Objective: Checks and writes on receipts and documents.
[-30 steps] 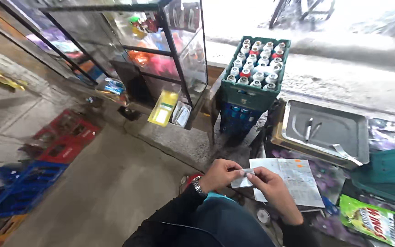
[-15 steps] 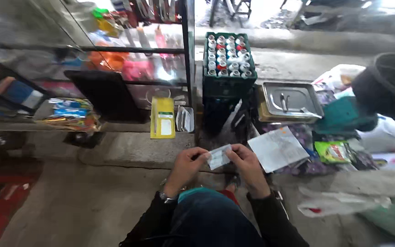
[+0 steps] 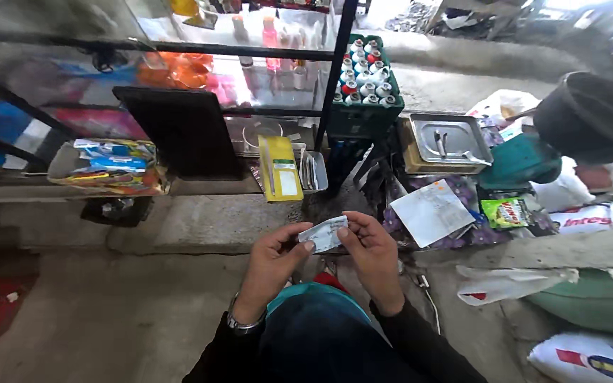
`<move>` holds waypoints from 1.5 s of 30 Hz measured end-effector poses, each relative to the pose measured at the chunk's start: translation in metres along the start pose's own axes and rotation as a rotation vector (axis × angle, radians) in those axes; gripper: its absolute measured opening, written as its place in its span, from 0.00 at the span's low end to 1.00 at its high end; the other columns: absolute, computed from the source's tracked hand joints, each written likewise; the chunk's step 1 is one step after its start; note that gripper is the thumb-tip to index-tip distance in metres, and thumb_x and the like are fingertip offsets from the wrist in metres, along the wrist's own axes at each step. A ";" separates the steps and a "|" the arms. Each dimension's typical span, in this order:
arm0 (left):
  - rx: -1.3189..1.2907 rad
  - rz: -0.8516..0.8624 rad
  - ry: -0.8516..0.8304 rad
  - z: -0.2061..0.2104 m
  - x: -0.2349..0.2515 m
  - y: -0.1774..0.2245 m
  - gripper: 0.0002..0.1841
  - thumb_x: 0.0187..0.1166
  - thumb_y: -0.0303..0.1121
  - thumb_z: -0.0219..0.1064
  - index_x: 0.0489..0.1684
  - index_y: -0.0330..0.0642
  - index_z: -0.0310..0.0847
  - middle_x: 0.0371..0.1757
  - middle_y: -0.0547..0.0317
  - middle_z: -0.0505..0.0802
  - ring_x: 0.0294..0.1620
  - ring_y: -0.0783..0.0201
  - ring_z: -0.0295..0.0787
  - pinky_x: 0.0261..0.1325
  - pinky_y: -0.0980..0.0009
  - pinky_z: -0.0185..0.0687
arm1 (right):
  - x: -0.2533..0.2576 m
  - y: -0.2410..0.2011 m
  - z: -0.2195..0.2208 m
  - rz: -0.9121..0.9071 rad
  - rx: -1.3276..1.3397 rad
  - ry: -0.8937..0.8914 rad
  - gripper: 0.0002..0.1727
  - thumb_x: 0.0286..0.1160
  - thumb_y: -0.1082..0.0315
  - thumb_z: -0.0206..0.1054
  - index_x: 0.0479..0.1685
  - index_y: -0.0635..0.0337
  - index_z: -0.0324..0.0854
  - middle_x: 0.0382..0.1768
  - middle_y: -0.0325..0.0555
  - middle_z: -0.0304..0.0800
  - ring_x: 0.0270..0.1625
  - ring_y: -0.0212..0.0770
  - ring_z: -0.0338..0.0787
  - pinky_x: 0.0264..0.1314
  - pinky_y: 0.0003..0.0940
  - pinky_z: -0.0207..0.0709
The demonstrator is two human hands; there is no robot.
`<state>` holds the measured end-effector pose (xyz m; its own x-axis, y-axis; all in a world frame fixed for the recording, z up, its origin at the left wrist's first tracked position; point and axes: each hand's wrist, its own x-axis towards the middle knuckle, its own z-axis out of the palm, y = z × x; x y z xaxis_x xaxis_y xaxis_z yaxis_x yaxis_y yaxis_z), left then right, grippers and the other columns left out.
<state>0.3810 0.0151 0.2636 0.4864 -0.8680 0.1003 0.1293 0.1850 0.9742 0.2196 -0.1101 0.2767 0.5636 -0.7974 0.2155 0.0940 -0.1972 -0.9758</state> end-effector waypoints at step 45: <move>0.072 -0.369 0.434 -0.050 0.070 -0.045 0.22 0.90 0.45 0.59 0.75 0.43 0.77 0.53 0.50 0.92 0.20 0.65 0.80 0.15 0.73 0.71 | 0.055 0.062 0.033 0.282 -0.363 -0.215 0.28 0.88 0.46 0.59 0.78 0.53 0.79 0.62 0.45 0.88 0.54 0.37 0.92 0.57 0.39 0.89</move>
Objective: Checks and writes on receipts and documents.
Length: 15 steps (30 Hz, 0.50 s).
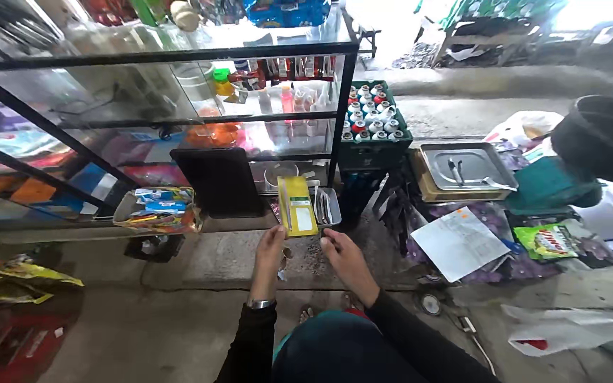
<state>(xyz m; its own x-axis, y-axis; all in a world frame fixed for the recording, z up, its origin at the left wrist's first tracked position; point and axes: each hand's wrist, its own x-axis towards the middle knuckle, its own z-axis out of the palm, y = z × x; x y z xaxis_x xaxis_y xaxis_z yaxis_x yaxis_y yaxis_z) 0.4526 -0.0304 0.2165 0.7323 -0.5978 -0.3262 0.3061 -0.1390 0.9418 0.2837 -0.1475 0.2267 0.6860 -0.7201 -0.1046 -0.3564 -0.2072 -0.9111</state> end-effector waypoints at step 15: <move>-0.080 0.156 0.131 0.009 0.012 0.000 0.13 0.88 0.34 0.64 0.57 0.34 0.88 0.36 0.50 0.93 0.19 0.65 0.79 0.17 0.73 0.71 | 0.055 -0.062 0.020 0.017 0.462 -0.019 0.13 0.76 0.66 0.74 0.48 0.67 0.82 0.37 0.53 0.93 0.35 0.48 0.96 0.42 0.42 0.94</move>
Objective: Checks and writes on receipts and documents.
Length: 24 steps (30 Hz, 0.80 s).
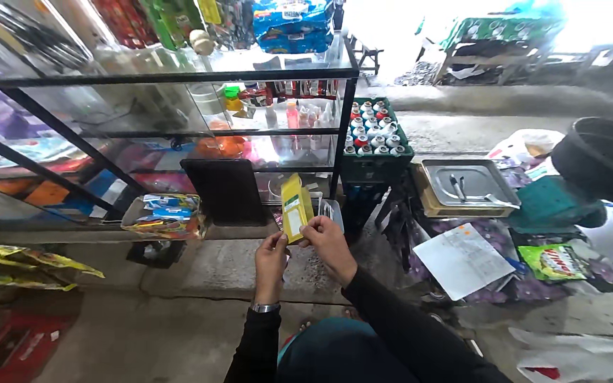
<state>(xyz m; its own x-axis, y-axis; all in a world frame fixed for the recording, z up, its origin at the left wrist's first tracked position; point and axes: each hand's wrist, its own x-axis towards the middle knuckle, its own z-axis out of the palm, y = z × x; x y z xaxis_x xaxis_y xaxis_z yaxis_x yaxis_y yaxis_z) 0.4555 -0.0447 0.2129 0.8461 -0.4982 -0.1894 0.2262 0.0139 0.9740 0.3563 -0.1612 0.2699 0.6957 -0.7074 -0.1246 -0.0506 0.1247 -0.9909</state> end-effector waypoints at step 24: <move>-0.165 0.169 -0.209 0.008 -0.013 0.081 0.24 0.82 0.34 0.70 0.73 0.33 0.73 0.52 0.40 0.93 0.48 0.48 0.95 0.51 0.53 0.95 | -0.062 -0.016 -0.017 -0.049 0.442 -0.257 0.31 0.92 0.52 0.46 0.82 0.69 0.62 0.63 0.66 0.86 0.58 0.61 0.92 0.55 0.59 0.90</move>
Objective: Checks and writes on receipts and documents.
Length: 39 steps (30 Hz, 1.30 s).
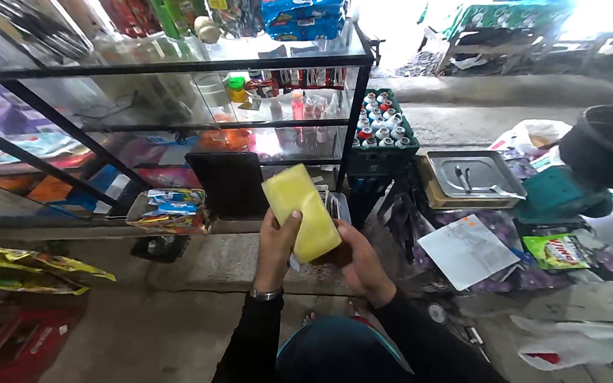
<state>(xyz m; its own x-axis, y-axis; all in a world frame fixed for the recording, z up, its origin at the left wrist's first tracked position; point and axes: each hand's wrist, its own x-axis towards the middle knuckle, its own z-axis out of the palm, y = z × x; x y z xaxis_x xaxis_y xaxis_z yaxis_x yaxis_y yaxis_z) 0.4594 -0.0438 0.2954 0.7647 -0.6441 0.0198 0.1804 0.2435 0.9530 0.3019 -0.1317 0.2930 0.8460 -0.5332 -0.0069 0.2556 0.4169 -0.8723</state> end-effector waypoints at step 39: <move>1.586 -0.203 -0.308 0.074 0.102 -0.061 0.20 0.69 0.51 0.73 0.34 0.40 0.90 0.44 0.38 0.94 0.51 0.35 0.91 0.48 0.29 0.81 | -0.051 0.009 -0.151 -0.038 -0.325 0.662 0.16 0.90 0.66 0.58 0.62 0.69 0.84 0.52 0.57 0.94 0.45 0.51 0.95 0.49 0.45 0.92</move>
<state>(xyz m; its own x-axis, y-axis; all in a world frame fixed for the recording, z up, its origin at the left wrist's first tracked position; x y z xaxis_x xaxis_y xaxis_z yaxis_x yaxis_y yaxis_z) 0.4808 -0.1776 0.2616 0.6283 -0.7306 -0.2674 -0.6743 -0.6828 0.2811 0.1907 -0.2115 0.2117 0.3536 -0.9184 -0.1778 0.0408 0.2050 -0.9779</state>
